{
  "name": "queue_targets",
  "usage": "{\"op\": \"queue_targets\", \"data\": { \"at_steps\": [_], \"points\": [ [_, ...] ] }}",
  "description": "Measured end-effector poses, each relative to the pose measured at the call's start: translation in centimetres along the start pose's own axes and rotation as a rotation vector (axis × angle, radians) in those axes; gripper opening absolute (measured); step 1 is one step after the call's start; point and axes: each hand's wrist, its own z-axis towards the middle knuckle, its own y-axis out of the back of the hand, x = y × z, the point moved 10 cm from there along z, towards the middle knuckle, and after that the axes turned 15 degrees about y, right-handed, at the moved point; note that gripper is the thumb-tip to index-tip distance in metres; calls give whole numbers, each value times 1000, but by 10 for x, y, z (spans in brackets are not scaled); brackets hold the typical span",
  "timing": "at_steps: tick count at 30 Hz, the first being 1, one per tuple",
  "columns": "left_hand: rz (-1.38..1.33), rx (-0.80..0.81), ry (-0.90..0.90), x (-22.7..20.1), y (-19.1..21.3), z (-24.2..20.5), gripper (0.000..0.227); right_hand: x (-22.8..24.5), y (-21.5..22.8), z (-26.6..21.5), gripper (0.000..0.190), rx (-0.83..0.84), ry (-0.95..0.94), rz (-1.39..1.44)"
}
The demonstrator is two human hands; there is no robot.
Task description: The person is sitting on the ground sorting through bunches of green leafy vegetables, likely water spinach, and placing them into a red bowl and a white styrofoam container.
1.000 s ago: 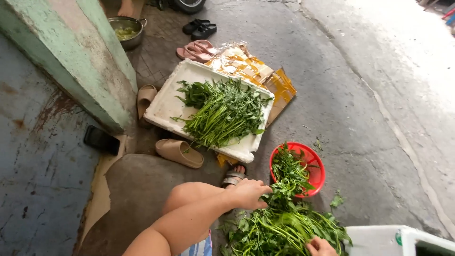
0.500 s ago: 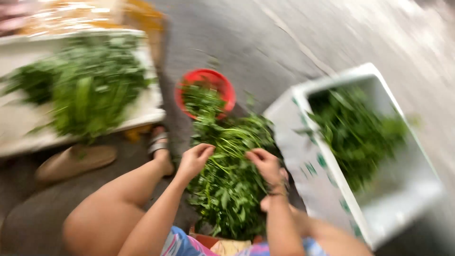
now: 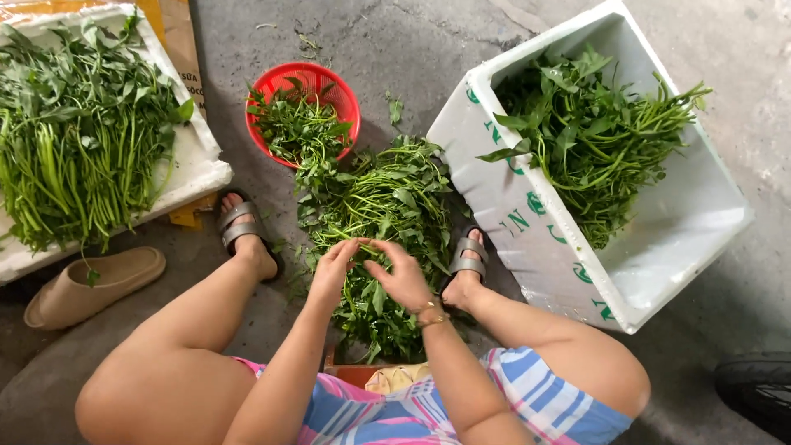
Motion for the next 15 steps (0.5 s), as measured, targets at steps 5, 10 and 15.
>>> {"op": "queue_targets", "data": {
  "at_steps": [5, 10, 15],
  "points": [
    [-197, 72, 126, 65, 22, 63, 23, -39, -53, -16, 28, -11, 46, -215],
    [-600, 155, 248, 87, 47, 95, 19, -11, -65, -43, 33, 208, 16, -312],
    [-611, 108, 136, 46, 72, 83, 19, 51, -27, -59, 31, 295, 89, -199]
  ]
}}
